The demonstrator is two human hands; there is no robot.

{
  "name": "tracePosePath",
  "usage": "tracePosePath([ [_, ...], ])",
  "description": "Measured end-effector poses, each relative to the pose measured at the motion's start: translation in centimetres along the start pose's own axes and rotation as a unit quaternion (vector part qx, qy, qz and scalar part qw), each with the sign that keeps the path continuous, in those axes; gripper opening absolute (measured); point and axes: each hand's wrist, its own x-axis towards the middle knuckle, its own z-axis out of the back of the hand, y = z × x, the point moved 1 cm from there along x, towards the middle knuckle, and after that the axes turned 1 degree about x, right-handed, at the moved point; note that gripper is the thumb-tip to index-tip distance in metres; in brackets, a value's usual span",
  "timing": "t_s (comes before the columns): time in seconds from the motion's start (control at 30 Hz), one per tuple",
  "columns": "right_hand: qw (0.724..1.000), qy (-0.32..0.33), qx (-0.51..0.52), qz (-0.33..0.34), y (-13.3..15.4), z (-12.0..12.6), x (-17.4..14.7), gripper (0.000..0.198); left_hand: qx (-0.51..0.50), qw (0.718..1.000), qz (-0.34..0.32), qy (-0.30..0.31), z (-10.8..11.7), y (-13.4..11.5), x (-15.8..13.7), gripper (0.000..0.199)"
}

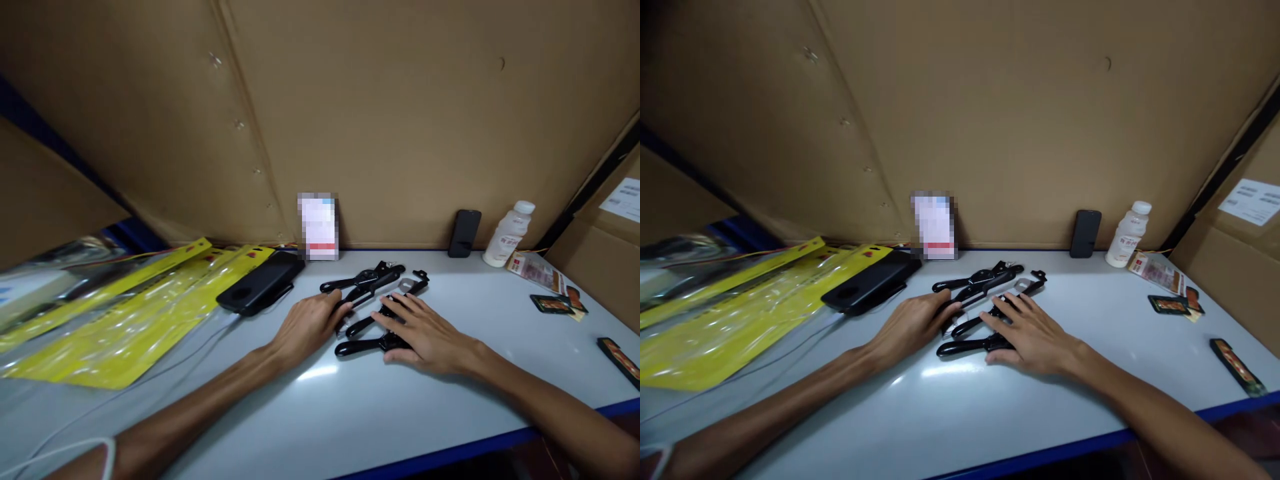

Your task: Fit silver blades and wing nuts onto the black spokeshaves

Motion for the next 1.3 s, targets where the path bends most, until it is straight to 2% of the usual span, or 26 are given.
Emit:
tracePosePath([
  [0.13, 1.0, -0.022, 0.0, -0.015, -0.8, -0.8, 1.0, 0.069, -0.108, 0.99, 0.019, -0.084, 1.0, -0.5, -0.1, 0.035],
  [0.23, 0.999, -0.03, 0.003, -0.04, -1.7, -1.1, 2.1, 0.072, -0.189, 0.973, -0.008, -0.128, 1.8, -1.4, -0.8, 0.039],
  [0.37, 0.994, -0.075, 0.055, -0.051, -4.5, -0.4, 2.7, 0.064, -0.241, 0.961, -0.099, -0.092, 1.9, -2.8, -2.3, 0.04],
  [0.43, 0.982, -0.155, 0.082, -0.072, -6.6, 0.6, 2.4, 0.055, -0.238, 0.954, -0.165, -0.072, 1.7, -3.4, -3.0, 0.04],
  [0.53, 0.944, -0.292, 0.081, -0.13, -9.3, 2.2, 1.4, 0.038, -0.207, 0.947, -0.246, -0.022, 1.0, -4.1, -3.8, 0.038],
  [0.63, 0.929, -0.333, 0.053, -0.153, -9.8, 2.6, 0.9, 0.028, -0.152, 0.945, -0.289, 0.017, 0.4, -4.4, -4.1, 0.037],
  [0.8, 0.958, -0.27, 0.03, -0.089, -6.8, 1.5, 1.3, 0.023, -0.072, 0.945, -0.311, 0.072, 0.0, -4.5, -4.2, 0.03],
  [1.0, 0.975, -0.214, 0.028, -0.053, -3.7, 1.3, 2.3, 0.019, -0.02, 0.944, -0.32, 0.082, 0.3, -5.0, -4.2, 0.028],
  [1.07, 0.986, -0.164, 0.03, -0.022, -2.2, 1.8, 3.3, 0.018, -0.012, 0.944, -0.318, 0.087, 0.2, -5.1, -4.3, 0.027],
  [1.17, 0.998, -0.044, 0.02, 0.038, 0.3, 2.4, 5.8, 0.02, -0.003, 0.947, -0.306, 0.094, 0.1, -5.1, -4.3, 0.026],
  [1.3, 0.994, 0.066, -0.021, 0.079, 2.0, 3.0, 9.7, 0.024, 0.005, 0.948, -0.301, 0.106, 0.0, -5.0, -4.4, 0.025],
])
